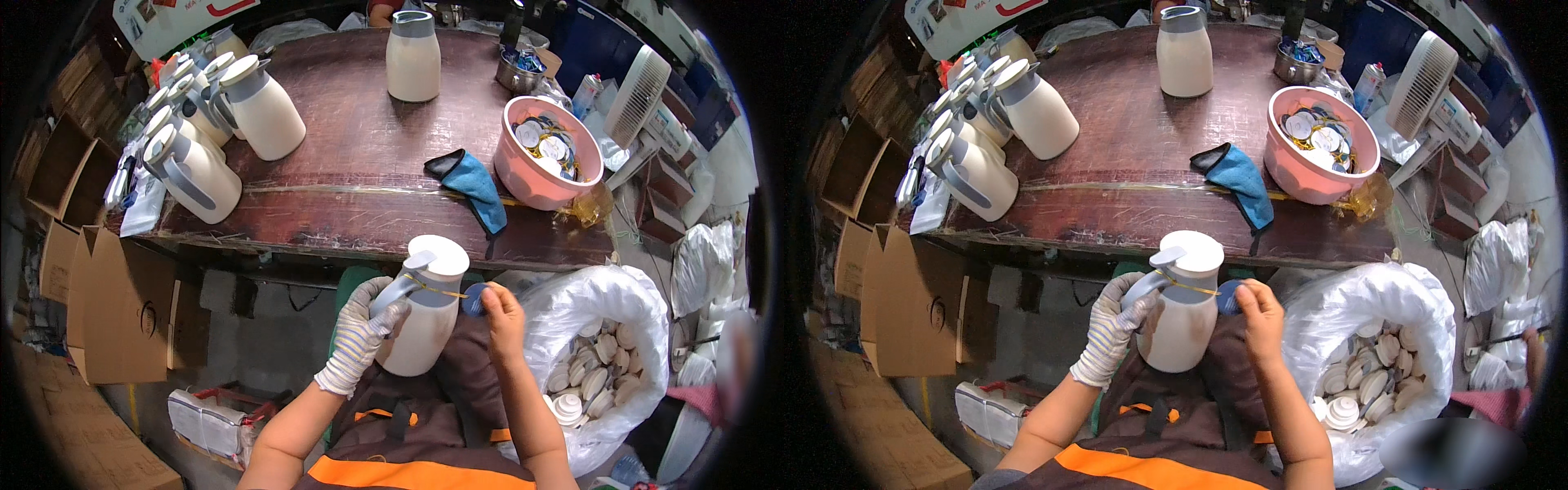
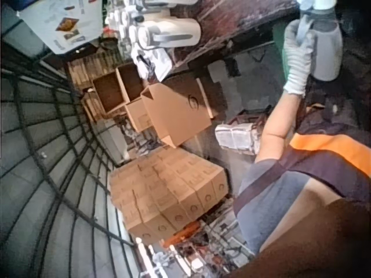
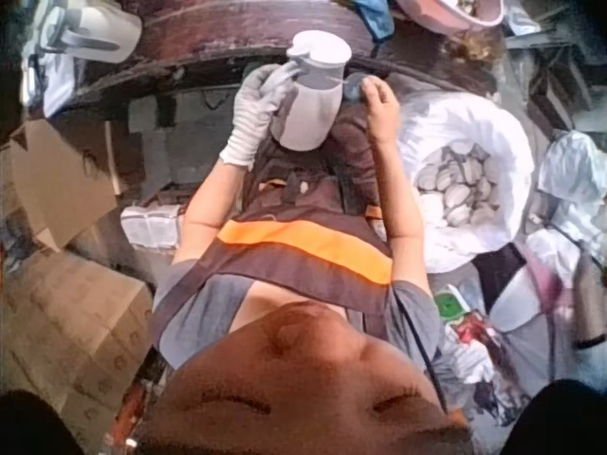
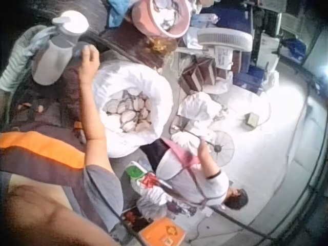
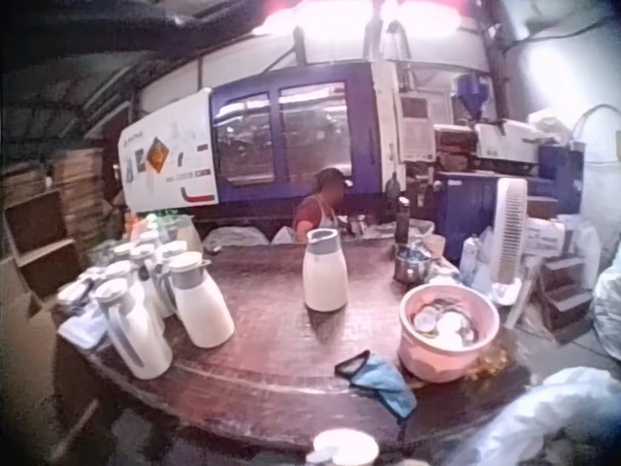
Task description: The person assembles white plastic pitchers by attaching lids and inserting small circular components into the spouts. They repeatedly pick up a pitcher, place a lid on top, and insert a round piece into the opening, then set the finished unit on the table. The process is repeated for multiple pitchers in a factory setting.
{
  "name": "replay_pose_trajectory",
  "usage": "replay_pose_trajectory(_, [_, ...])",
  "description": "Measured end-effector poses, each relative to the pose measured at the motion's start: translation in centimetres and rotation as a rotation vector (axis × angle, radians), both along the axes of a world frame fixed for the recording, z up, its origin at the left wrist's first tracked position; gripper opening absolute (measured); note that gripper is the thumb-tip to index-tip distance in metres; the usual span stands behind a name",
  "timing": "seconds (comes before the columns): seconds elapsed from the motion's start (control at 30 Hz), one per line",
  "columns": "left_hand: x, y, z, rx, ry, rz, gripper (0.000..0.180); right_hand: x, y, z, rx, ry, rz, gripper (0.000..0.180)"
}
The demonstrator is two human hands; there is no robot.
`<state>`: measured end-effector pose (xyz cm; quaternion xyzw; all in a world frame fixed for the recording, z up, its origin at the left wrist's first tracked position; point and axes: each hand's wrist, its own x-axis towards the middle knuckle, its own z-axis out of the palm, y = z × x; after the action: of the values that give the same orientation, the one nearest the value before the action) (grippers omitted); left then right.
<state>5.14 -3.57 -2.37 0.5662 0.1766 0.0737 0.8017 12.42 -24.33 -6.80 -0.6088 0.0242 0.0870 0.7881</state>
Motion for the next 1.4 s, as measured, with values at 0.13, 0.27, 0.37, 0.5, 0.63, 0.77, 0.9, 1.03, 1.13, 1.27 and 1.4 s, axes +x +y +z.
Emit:
replay_pose_trajectory(0.13, [-0.4,0.9,0.3,0.217,-0.022,-0.020,0.043,-1.6,1.4,0.7,0.152,0.036,0.305,0.019])
replay_pose_trajectory(0.27, [0.1,1.0,2.2,0.407,0.030,-0.053,0.040,-2.3,1.3,3.2,0.078,-0.005,0.400,0.020])
replay_pose_trajectory(0.37, [-0.2,1.0,2.4,0.423,0.067,-0.092,0.040,-2.6,1.0,3.3,-0.106,-0.130,0.464,0.021])
replay_pose_trajectory(0.5, [0.2,1.3,2.9,0.442,0.134,-0.171,0.041,-4.1,1.3,3.7,-0.345,-0.235,0.516,0.024])
replay_pose_trajectory(0.63, [0.4,1.6,2.0,0.580,0.036,-0.265,0.048,-4.8,1.0,4.0,-0.454,-0.259,0.495,0.024])
replay_pose_trajectory(0.77, [0.6,1.0,3.2,0.633,0.098,-0.299,0.046,-5.0,1.1,3.6,-0.381,-0.245,0.467,0.023])
replay_pose_trajectory(0.9, [0.3,3.4,3.1,0.276,0.029,-0.141,0.040,-3.2,-1.3,3.8,0.091,-0.026,0.700,0.029])
replay_pose_trajectory(1.03, [0.3,3.3,2.5,0.418,0.040,-0.081,0.045,-3.0,-1.4,2.6,0.021,-0.020,0.650,0.029])
replay_pose_trajectory(1.13, [0.0,3.4,2.6,0.278,0.047,-0.048,0.042,-3.4,-0.7,2.5,-0.021,-0.100,0.623,0.030])
replay_pose_trajectory(1.27, [-0.8,3.4,4.3,0.242,0.168,-0.099,0.040,-4.3,-1.4,1.6,-0.165,-0.168,0.675,0.029])
replay_pose_trajectory(1.4, [-0.9,3.8,3.9,0.173,0.056,-0.122,0.037,-5.3,-1.6,1.6,-0.215,-0.227,0.703,0.027])
